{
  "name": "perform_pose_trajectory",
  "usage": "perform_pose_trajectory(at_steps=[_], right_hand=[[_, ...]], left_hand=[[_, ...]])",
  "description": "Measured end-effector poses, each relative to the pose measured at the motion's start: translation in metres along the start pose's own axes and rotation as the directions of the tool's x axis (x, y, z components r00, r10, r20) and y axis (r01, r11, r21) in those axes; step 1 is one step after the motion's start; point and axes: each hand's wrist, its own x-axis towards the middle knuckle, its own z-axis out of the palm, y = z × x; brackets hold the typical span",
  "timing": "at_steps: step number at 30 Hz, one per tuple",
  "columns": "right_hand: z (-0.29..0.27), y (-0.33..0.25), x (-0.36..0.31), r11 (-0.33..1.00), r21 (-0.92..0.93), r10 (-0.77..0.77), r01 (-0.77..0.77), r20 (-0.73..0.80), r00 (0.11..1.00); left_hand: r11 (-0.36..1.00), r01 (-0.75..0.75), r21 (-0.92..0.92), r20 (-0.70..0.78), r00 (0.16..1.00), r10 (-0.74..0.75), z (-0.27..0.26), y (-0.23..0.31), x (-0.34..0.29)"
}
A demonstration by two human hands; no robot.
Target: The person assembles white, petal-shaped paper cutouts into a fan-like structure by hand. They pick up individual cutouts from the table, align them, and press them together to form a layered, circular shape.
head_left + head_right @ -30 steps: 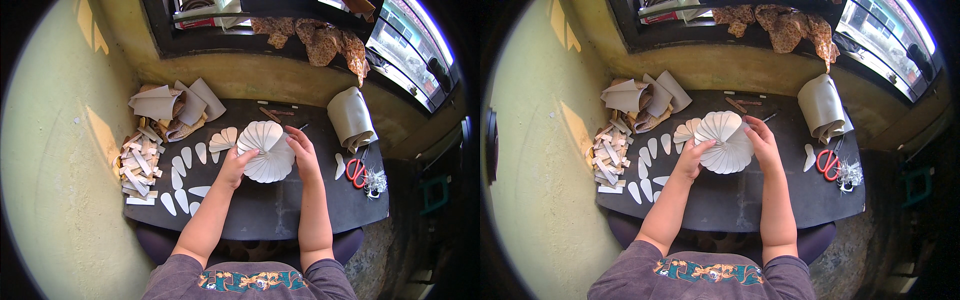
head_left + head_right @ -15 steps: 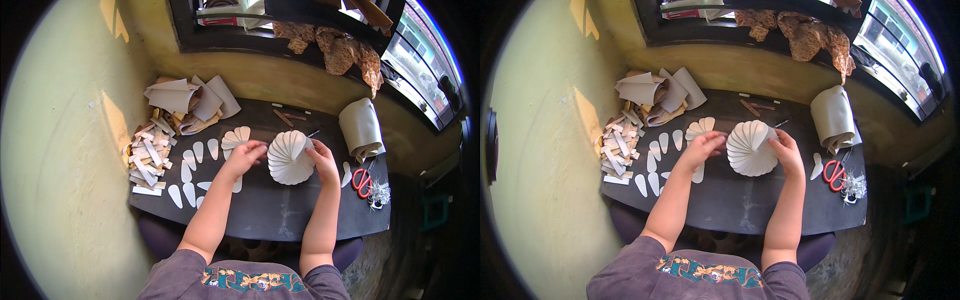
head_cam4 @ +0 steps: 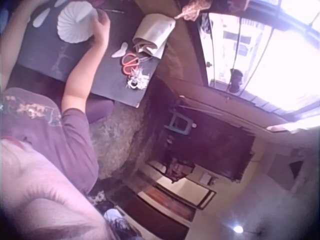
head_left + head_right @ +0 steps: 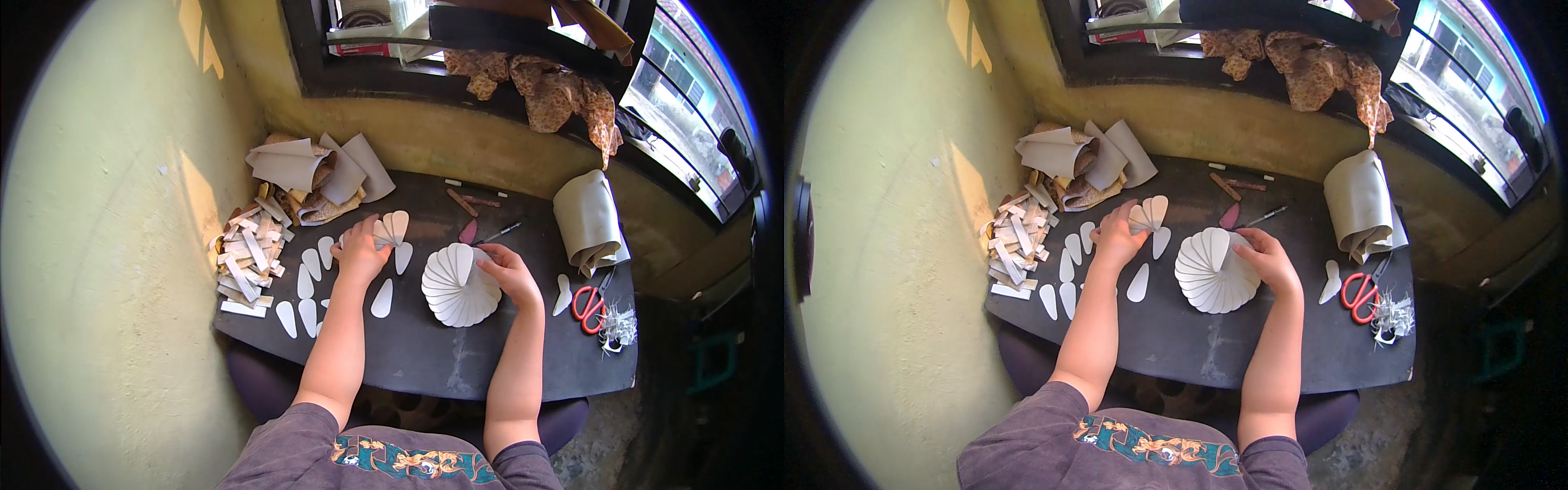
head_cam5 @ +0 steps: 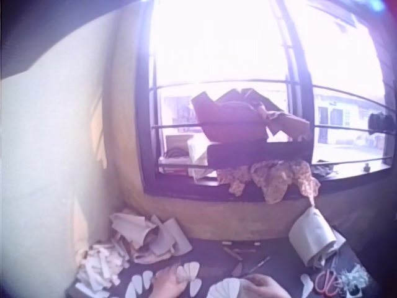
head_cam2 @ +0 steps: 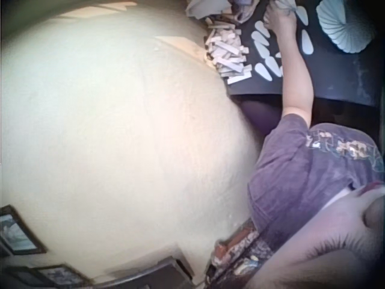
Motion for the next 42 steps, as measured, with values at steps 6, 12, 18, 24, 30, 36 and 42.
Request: perform_pose_trajectory(at_steps=[6, 12, 18, 24, 30, 36, 42], right_hand=[[0.002, 0.000, 0.005, 0.970, -0.229, -0.161, 0.079, -0.364, 0.918], [0.019, -0.012, 0.004, 0.939, -0.010, -0.322, 0.344, -0.374, 0.870], [0.045, -0.049, -0.021, 0.920, 0.318, -0.238, 0.230, -0.014, 0.971], [0.034, -0.046, -0.020, 0.834, 0.466, -0.247, 0.295, -0.163, 0.955], [0.034, -0.047, -0.019, 0.833, 0.384, -0.318, 0.398, -0.257, 0.913], [0.042, -0.037, -0.018, 0.864, 0.207, -0.419, 0.458, -0.207, 0.884], [0.048, -0.048, -0.026, 0.732, 0.370, -0.500, 0.573, -0.280, 0.820]], left_hand=[[0.904, -0.139, -0.403, -0.127, 0.987, 0.095, 0.001, -0.005, 0.008], [0.415, -0.088, -0.905, -0.020, 0.986, 0.165, -0.019, 0.024, -0.002], [0.235, 0.096, -0.967, 0.158, 0.952, 0.261, -0.043, 0.066, -0.025], [-0.018, 0.267, -0.964, 0.250, 0.922, 0.297, -0.021, 0.092, -0.024], [0.186, 0.256, -0.949, 0.292, 0.934, 0.204, -0.003, 0.100, -0.021], [0.061, 0.411, -0.910, 0.416, 0.897, 0.148, -0.002, 0.087, -0.020], [0.096, 0.350, -0.932, 0.360, 0.925, 0.120, -0.002, 0.074, -0.018]])
